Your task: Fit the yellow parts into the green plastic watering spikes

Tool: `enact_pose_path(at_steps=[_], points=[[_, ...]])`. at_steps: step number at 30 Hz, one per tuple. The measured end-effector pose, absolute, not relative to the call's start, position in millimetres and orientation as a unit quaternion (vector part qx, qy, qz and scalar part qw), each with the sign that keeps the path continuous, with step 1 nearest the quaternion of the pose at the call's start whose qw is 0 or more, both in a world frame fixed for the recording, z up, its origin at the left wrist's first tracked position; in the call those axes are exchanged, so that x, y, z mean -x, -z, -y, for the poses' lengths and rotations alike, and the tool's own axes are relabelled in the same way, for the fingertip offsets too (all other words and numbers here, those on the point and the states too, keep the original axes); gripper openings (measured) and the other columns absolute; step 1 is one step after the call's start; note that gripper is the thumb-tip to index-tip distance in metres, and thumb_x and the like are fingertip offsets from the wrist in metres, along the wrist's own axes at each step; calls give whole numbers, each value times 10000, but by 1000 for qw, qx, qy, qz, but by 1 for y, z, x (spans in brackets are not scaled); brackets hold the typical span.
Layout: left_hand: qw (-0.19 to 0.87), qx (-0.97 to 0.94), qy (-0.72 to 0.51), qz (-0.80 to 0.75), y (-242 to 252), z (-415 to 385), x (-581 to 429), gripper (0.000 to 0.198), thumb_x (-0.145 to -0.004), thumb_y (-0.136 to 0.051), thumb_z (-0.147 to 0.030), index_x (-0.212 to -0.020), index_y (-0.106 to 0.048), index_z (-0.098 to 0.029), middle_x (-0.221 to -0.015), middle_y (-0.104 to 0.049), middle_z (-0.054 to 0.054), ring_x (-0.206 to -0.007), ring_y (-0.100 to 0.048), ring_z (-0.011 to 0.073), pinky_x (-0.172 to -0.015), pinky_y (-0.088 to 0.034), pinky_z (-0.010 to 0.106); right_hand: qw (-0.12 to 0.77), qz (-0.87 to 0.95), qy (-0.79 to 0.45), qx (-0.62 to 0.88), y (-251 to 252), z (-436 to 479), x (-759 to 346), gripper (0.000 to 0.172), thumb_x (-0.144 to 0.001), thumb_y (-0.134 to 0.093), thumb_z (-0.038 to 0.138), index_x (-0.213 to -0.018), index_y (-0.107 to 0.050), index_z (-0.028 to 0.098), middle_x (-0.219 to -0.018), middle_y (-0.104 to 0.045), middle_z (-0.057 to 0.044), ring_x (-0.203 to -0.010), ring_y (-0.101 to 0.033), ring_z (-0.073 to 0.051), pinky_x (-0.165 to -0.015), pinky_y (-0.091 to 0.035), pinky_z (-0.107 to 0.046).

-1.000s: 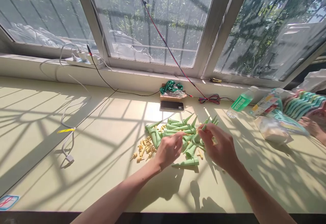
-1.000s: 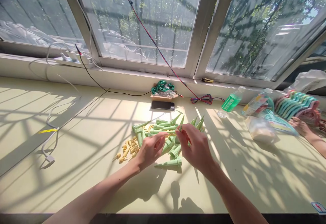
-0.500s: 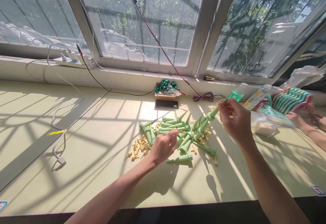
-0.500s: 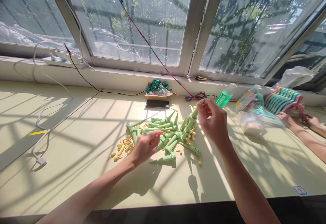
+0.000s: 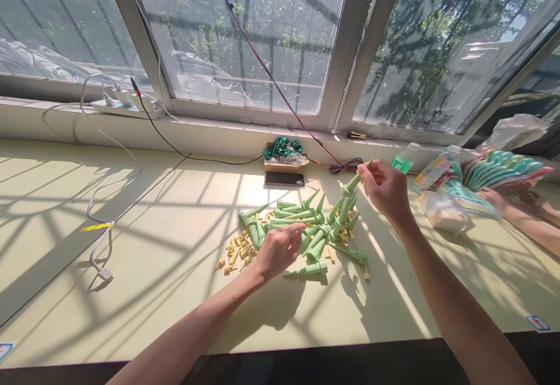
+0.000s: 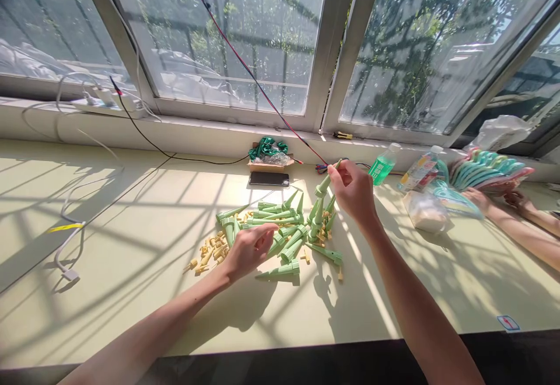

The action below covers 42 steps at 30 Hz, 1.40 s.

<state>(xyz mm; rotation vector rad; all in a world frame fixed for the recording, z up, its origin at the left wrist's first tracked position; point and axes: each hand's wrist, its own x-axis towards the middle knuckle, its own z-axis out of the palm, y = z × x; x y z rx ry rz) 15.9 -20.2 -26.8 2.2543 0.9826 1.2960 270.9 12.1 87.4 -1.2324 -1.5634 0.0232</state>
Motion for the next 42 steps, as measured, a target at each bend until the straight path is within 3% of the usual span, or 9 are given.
enact_pose_path(at_steps=[5, 12, 19, 24, 36, 42], points=[[149, -810, -463, -328, 29, 20, -16, 190, -899, -524, -164, -999, -685, -162, -591, -604, -18, -444, -485, 104, -502, -450, 248, 551, 648, 17, 526, -96, -17, -274, 251, -917, -559, 419, -845, -616, 185, -680, -637, -22, -504, -568, -124, -506, -429, -255], [113, -824, -458, -313, 32, 18, -16, 215, -900, -488, -113, -1007, -670, -155, -733, -711, 28, -449, -508, 96, -471, -455, 241, 403, 722, 18, 562, -83, -33, -275, 235, -838, -610, 358, -682, -614, 182, -602, -626, -8, -546, -550, -135, -543, -373, -246], [129, -832, -434, -322, 34, 18, -15, 223, -886, -504, -103, -1015, -680, -151, -753, -718, 26, -464, -519, 92, -491, -459, 234, 374, 728, -1, 575, -69, -36, -280, 261, -838, -593, 379, -680, -634, 176, -625, -634, -12, -565, -533, -127, -562, -351, -238], [128, -837, -424, -322, 31, 19, -15, 230, -886, -496, -107, -1017, -683, -138, -755, -723, 32, -470, -526, 88, -486, -449, 218, 303, 768, -67, 559, -58, -40, -284, 298, -837, -583, 410, -699, -677, 163, -629, -646, -23, -590, -544, -138, -570, -340, -243], [129, -861, -386, -305, 26, 19, -15, 242, -890, -469, -104, -999, -683, -136, -783, -730, 41, -485, -559, 93, -476, -427, 206, 316, 754, -125, 562, -57, -38, -284, 321, -813, -600, 445, -727, -699, 151, -676, -696, -60, -684, -646, -188, -613, -424, -250], [119, -871, -370, -301, 23, 18, -13, 254, -887, -465, -99, -990, -691, -151, -823, -737, 50, -548, -625, 121, -515, -477, 223, 294, 756, -72, 580, -65, -35, -290, 333, -841, -595, 465, -753, -708, 164, -684, -695, -44, -608, -620, -162, -581, -404, -248]])
